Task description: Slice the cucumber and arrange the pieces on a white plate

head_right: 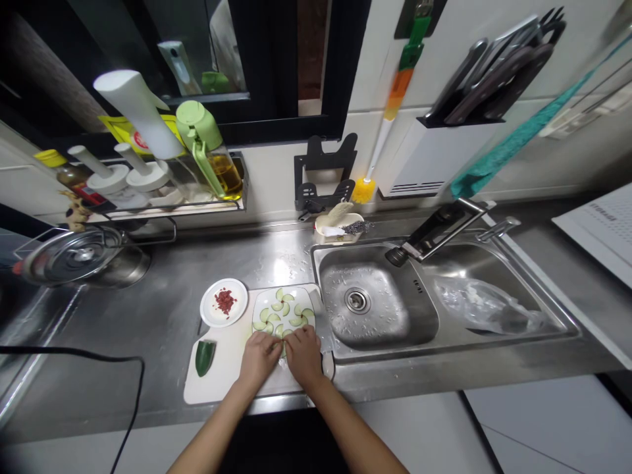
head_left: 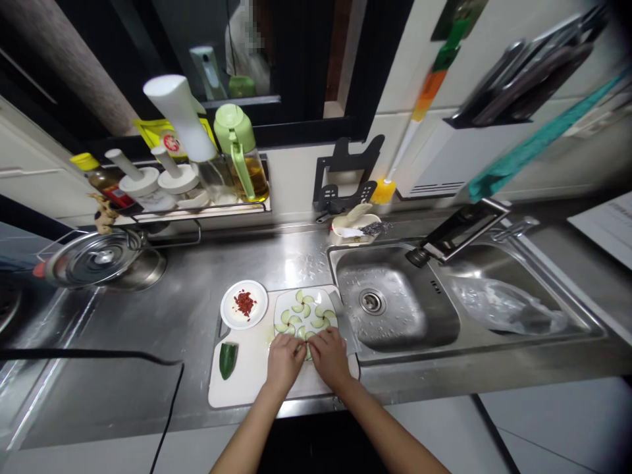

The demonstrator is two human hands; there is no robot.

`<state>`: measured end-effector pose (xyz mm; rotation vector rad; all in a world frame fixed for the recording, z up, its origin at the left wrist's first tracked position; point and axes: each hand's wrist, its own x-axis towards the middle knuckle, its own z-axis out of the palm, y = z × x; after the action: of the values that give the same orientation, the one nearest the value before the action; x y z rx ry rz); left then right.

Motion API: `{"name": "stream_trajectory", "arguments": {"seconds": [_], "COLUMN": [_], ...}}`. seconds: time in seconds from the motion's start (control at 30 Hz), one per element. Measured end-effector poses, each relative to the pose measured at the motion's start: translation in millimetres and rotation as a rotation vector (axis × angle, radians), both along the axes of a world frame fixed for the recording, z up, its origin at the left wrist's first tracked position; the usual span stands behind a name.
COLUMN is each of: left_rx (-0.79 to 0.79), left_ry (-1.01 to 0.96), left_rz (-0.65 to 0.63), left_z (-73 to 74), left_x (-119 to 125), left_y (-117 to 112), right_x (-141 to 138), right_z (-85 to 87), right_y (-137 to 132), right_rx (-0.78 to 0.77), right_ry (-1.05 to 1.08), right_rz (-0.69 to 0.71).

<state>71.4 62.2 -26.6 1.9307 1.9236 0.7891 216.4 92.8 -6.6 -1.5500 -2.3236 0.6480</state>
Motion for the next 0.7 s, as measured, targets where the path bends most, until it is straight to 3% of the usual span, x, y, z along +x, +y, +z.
{"name": "stream_trajectory", "arguments": {"seconds": [0.43,0.57,0.7], "left_rx": [0.003,-0.032,-0.093], "left_ry": [-0.050,-0.148,-0.272], "left_rz": [0.050,0.145,0.317], "left_z": [4.8,9.8,17.1], "left_x": [-13.0,-22.4,-31.4], "left_y": [-6.0,-12.8,-20.2], "right_x": [8.3,17.8,31.9], "right_z": [8.1,6.6,0.7], "right_y": [-0.6,-1.1,-0.4], "right_rx": [-0.024,-0.030,-0.017], "right_ry": [-0.026,-0.012,0.057], "right_rz": [-0.038,-0.073,-0.127]}}
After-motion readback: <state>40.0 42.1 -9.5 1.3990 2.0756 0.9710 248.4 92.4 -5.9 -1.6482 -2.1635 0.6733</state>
